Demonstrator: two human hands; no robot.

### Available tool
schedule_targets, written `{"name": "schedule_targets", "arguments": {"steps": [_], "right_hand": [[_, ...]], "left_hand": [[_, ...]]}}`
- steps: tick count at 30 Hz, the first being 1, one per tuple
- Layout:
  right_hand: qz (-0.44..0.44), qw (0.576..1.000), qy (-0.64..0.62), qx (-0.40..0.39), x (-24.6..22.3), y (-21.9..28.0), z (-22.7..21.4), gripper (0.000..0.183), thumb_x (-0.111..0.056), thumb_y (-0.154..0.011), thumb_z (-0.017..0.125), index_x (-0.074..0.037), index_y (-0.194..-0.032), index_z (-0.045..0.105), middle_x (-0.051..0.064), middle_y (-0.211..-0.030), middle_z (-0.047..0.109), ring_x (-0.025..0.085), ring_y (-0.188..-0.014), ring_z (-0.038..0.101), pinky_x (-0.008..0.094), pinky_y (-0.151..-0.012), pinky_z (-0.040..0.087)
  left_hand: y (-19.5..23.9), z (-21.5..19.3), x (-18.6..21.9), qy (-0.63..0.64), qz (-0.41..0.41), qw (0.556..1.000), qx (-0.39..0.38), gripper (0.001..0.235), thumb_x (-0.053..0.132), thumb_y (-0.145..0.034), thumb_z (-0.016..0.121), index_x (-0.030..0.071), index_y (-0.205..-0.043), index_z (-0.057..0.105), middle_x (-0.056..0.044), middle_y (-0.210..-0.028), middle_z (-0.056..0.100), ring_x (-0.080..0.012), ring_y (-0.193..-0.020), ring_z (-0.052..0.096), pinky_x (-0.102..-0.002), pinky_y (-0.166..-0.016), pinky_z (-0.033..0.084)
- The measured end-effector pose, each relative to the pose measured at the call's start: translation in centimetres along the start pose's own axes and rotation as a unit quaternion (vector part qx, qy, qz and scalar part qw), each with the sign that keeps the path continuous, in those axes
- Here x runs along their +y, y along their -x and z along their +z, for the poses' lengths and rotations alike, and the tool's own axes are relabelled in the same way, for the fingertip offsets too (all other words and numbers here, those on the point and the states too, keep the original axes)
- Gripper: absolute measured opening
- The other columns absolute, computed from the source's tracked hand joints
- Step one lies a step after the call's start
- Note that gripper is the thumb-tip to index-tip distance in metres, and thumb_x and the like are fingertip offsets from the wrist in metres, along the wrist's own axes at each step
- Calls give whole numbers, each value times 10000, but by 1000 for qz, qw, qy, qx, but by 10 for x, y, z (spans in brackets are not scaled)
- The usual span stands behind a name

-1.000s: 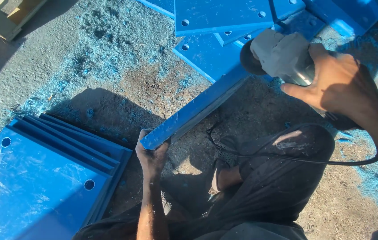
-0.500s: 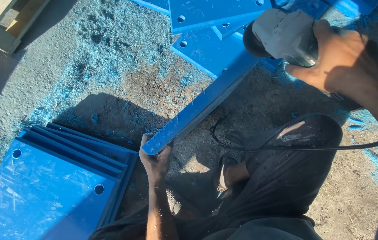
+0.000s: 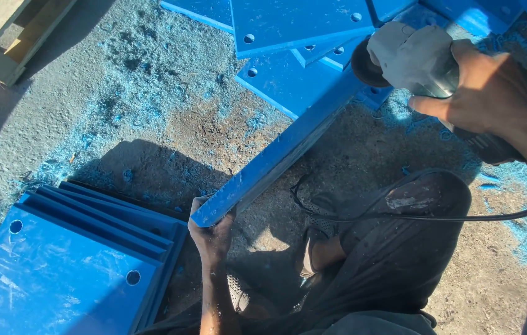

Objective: The recorder is using an angle grinder to smooth the edges of square blue plastic components.

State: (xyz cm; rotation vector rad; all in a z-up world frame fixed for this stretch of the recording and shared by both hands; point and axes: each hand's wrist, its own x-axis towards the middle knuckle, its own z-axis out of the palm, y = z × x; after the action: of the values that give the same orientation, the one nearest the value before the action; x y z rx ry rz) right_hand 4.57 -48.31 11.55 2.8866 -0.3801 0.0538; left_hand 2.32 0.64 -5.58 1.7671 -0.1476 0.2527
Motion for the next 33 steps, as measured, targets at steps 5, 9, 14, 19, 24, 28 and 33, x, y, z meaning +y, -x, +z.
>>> {"name": "schedule_targets", "arguments": {"steps": [5,9,14,19,24,28,33], "right_hand": [[3,1000,11,5,8,-7,1,1053,-621,-769,835,123,-1442,513,325,-1011,725,404,-724,766,469,-664,656],[-62,998,25,20,1,-4,0,1046,-628,-773,827,128,-1433,532,317,-997,725,397,-713,760,454,-648,650],[-109,994,9,-31,-44,17,-35,1032,-589,-761,821,107,-1452,501,298,-1022,725,399,-795,770,446,-720,657],[-173,983,-7,-56,-94,43,-72,990,-541,-721,864,62,-1421,507,264,-1066,723,389,-864,772,451,-773,648],[-257,963,9,-80,-134,54,-80,950,-515,-669,872,42,-1363,540,225,-998,728,342,-807,777,414,-702,659],[-288,954,16,-84,-176,72,-105,977,-505,-666,871,37,-1402,527,226,-1014,721,335,-783,778,405,-689,665],[-316,939,-4,-138,-224,93,-133,1033,-480,-699,865,10,-1507,445,218,-1204,652,297,-762,790,370,-665,680]], "left_hand": [[-5,0,8,23,-29,999,9,247,163,-842,833,49,-930,631,20,-811,641,-52,-745,603,-224,-671,497],[1,0,-1,7,-29,999,19,234,140,-823,824,40,-937,645,20,-823,651,-57,-755,621,-220,-683,505],[-1,5,0,42,29,999,12,165,87,-892,821,39,-926,667,-1,-904,564,-72,-788,579,-228,-685,495],[2,13,3,106,-75,991,31,247,89,-833,808,63,-895,570,51,-771,604,-27,-708,557,-205,-636,471],[4,19,-1,77,-16,997,25,278,95,-806,817,43,-926,572,-8,-798,626,-73,-760,561,-249,-691,496],[2,20,9,91,25,995,16,299,118,-792,810,42,-981,591,-29,-862,649,-101,-794,614,-281,-738,525],[2,22,9,63,30,997,26,409,218,-792,892,43,-1003,589,-96,-891,640,-223,-800,655,-332,-763,536]]}}
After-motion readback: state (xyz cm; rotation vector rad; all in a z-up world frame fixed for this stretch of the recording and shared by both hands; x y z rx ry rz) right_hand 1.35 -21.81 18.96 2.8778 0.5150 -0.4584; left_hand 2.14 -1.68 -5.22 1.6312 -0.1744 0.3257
